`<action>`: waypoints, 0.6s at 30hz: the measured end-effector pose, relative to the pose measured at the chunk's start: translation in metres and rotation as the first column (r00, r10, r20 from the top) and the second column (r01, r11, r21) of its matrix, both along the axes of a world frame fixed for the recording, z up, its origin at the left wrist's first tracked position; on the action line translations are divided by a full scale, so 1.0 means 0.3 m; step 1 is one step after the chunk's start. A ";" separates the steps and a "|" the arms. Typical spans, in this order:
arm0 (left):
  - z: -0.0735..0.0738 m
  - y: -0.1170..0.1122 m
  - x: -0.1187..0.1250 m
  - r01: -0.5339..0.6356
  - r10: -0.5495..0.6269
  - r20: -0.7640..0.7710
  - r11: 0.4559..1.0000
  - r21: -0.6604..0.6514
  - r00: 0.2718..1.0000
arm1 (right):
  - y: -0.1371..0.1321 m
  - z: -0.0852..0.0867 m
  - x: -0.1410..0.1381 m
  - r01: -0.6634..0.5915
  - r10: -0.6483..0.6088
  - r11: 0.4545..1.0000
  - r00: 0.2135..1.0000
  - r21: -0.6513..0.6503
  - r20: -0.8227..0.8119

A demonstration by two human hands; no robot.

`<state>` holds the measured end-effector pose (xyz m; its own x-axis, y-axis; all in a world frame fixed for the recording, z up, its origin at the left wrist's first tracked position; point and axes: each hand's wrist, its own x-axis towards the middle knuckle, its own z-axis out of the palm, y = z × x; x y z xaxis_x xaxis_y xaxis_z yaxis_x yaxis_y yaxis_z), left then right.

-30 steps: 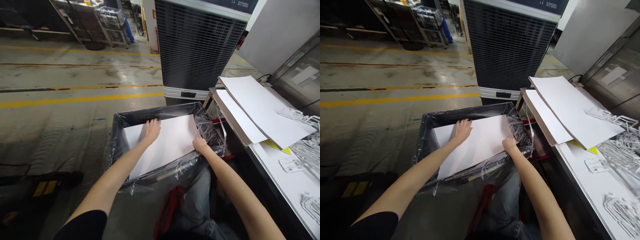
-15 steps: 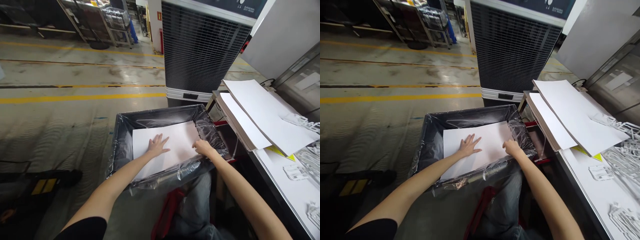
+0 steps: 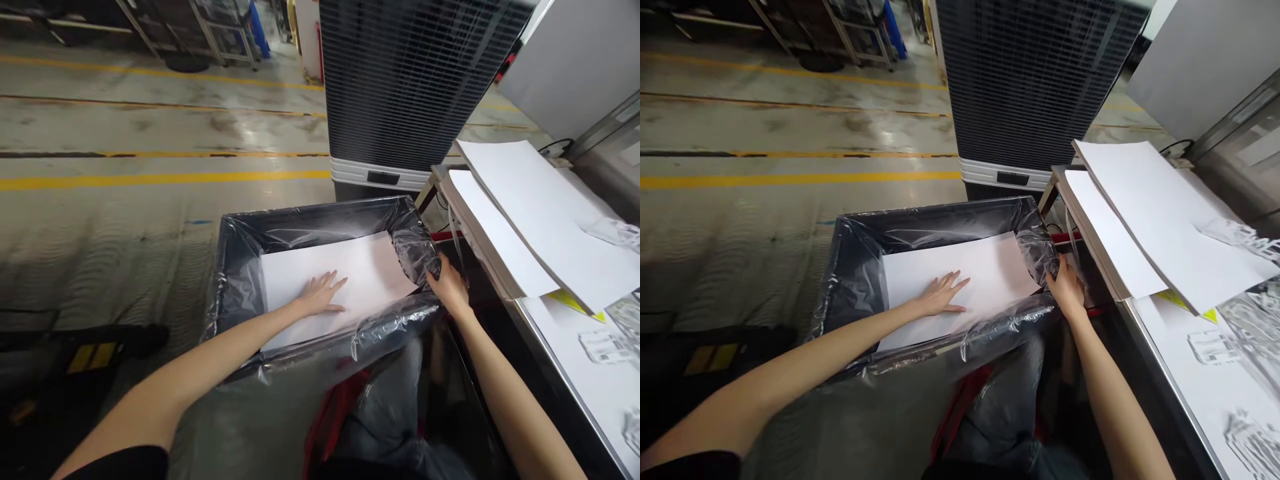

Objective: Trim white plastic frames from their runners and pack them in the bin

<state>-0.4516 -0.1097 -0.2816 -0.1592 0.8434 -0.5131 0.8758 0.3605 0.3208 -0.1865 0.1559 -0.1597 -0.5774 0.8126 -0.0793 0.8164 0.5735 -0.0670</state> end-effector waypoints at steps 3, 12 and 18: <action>0.065 -0.052 0.039 0.123 -0.118 0.086 0.991 -0.058 0.989 | 0.002 -0.005 -0.004 0.027 -0.027 0.999 1.000 -0.020 -0.004; 0.177 -0.026 -0.262 -0.382 0.343 -0.276 0.918 -0.103 0.898 | 0.026 0.012 -0.009 0.061 -0.062 0.995 0.998 -0.085 -0.007; 0.232 0.002 -0.420 -0.596 0.545 -0.324 0.799 -0.078 0.773 | 0.056 -0.015 -0.006 0.055 -0.055 0.995 0.998 -0.078 0.005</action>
<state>-0.5777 -0.1092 -0.2120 -0.7370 0.4573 -0.4977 0.5318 0.8468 -0.0094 -0.1884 0.1727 -0.1643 -0.5319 0.8343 -0.1450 0.8467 0.5211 -0.1074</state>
